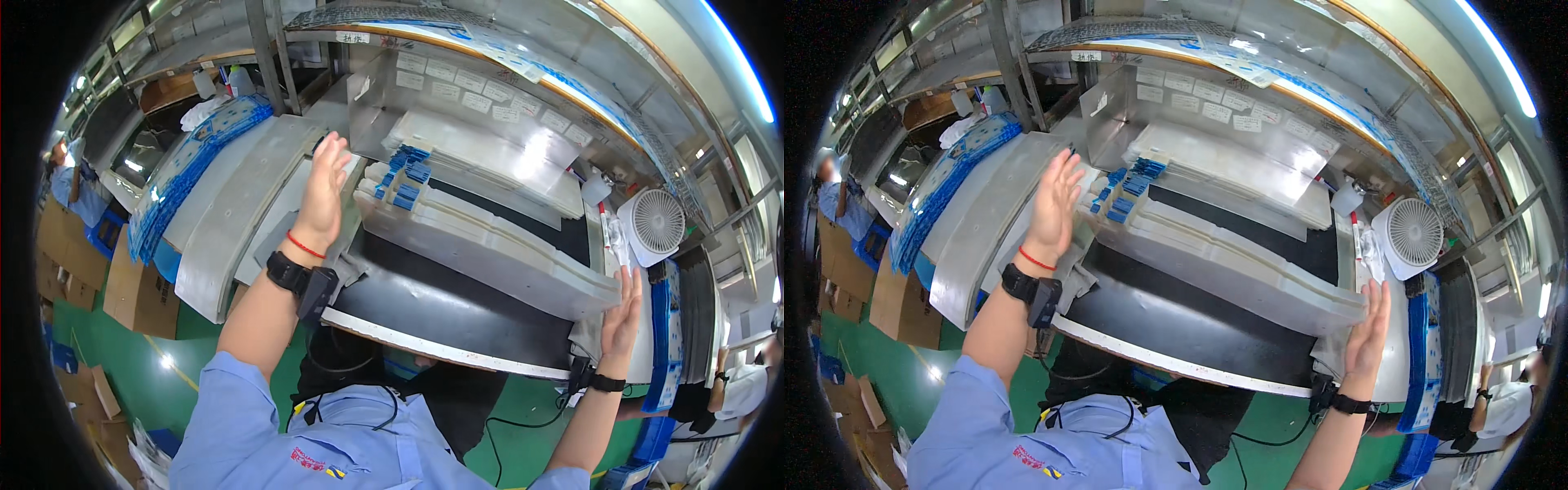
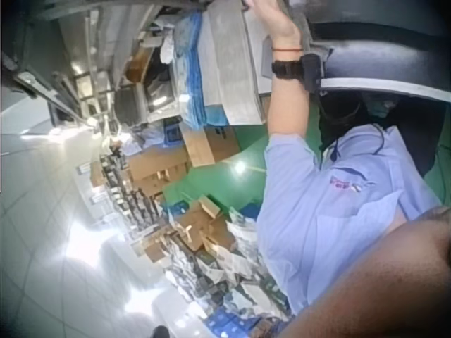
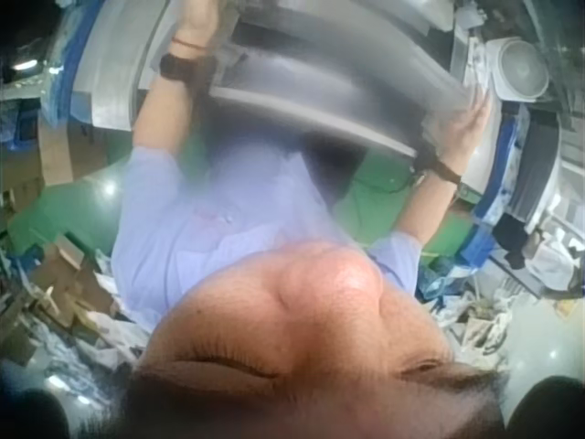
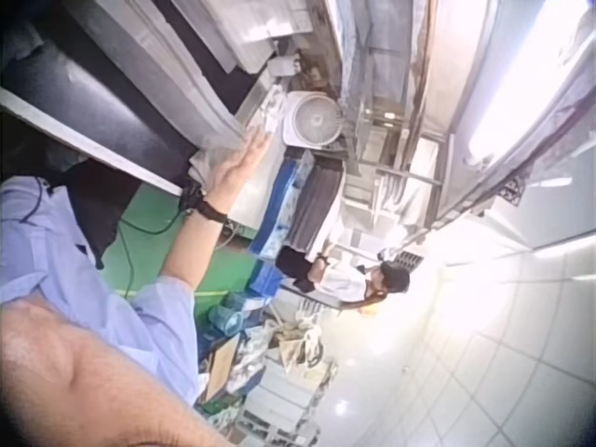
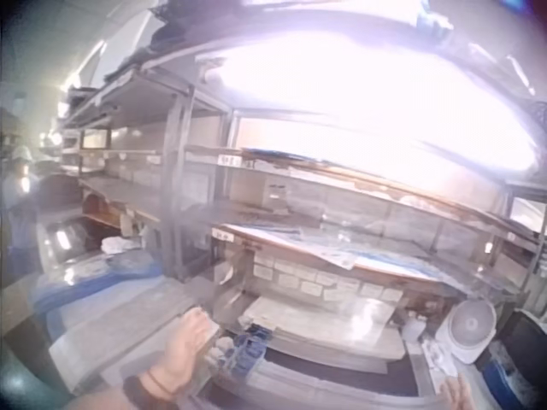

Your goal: Inspecting and aligning flexible printed circuits (FPC) for keyboard assembly on a metal baseplate.

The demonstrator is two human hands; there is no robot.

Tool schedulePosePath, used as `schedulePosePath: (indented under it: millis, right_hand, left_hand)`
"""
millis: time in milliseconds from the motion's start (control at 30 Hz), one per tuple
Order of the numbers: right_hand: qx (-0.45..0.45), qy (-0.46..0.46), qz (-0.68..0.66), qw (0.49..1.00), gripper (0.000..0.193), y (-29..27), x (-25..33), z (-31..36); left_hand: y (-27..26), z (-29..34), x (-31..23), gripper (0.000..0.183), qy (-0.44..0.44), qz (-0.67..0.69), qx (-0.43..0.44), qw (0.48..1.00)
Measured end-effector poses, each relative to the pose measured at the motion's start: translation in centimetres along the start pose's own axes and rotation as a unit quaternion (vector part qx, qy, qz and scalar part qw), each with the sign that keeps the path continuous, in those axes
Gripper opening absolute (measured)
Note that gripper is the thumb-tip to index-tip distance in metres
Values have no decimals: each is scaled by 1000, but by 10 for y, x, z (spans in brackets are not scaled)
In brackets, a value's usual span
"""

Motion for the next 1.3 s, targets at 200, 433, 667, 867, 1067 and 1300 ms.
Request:
schedulePosePath:
  millis: [200, 433, 667, 867, 1067, 1300]
  right_hand:
    - [18, -4, 88, 996, 55, 28, -10, -9]
    - [-72, 100, 29, 992, 28, 26, -15, -14]
    - [-66, 88, 31, 993, 48, 24, -9, -11]
    - [102, 12, 61, 993, 72, 39, -1, -10]
    - [27, 89, 30, 995, 51, 28, -10, -17]
    - [-23, 93, 69, 993, 50, 17, -15, -7]
  left_hand:
    - [27, 1, 3, 57, -70, -6, 146, 987]
    - [14, -1, 13, 36, -88, 20, 41, 995]
    - [9, 1, 1, 47, -35, -18, 48, 998]
    - [26, 6, -5, 70, -32, -66, 121, 990]
    - [32, 6, -3, 67, -130, 67, 162, 976]
    - [31, 2, 2, 41, -100, 31, 130, 986]
Point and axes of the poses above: each hand's wrist, its own z-axis away from the middle knuckle, its own y-axis out of the palm, x = y × z, the point moved 4 cm from there along -z, towards the middle knuckle, and after that the axes turned 4 degrees about z, right-handed, at the moved point
